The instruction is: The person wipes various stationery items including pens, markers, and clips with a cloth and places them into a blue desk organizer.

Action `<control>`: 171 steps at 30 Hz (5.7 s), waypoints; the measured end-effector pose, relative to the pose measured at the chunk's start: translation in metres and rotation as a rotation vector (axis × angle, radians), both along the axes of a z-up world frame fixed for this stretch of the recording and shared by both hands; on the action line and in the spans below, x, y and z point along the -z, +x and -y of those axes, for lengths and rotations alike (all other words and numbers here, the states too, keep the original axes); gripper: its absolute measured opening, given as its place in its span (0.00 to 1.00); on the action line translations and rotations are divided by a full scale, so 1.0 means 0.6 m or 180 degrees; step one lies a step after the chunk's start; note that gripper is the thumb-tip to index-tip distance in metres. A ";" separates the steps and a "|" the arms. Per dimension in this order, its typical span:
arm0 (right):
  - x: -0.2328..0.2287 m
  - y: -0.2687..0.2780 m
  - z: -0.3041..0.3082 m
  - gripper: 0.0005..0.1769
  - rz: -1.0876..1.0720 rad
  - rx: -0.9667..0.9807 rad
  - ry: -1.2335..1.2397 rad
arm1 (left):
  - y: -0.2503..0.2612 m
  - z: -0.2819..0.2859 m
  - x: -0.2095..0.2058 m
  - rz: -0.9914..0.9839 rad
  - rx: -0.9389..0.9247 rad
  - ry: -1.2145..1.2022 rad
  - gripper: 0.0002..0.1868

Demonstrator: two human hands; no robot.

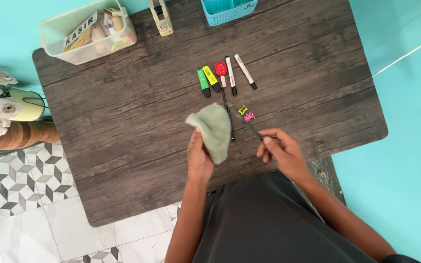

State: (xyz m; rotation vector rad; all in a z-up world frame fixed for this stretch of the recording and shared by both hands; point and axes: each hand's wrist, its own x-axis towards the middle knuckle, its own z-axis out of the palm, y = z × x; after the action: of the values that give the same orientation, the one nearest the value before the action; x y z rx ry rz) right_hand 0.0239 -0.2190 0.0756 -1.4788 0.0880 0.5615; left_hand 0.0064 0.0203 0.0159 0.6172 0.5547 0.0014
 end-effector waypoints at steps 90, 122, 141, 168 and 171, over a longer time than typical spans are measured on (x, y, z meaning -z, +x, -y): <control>0.013 0.122 0.092 0.06 0.0635 0.1927 0.0384 | -0.055 0.051 0.048 -0.0232 0.2003 0.0745 0.19; 0.125 0.009 0.045 0.07 0.0093 -0.0042 -0.0685 | -0.076 0.009 0.336 -0.1549 0.0595 0.0662 0.22; -0.006 0.468 -0.022 0.12 0.2539 -0.0021 -0.1670 | 0.320 -0.061 0.296 -0.0378 0.1048 0.4191 0.23; 0.191 0.859 -0.262 0.11 0.2554 -0.0899 -0.1579 | 0.722 -0.051 0.232 -0.0530 0.1482 0.4456 0.34; 0.188 0.858 -0.270 0.11 0.2526 -0.0846 -0.1583 | 0.721 -0.051 0.231 -0.0509 0.1483 0.4440 0.34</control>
State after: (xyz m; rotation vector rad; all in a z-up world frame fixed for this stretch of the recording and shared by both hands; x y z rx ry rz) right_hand 0.5384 -0.0567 -0.0369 -2.1223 -0.6380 0.1236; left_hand 0.4392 0.0509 -0.1227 2.1120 0.4951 -0.1088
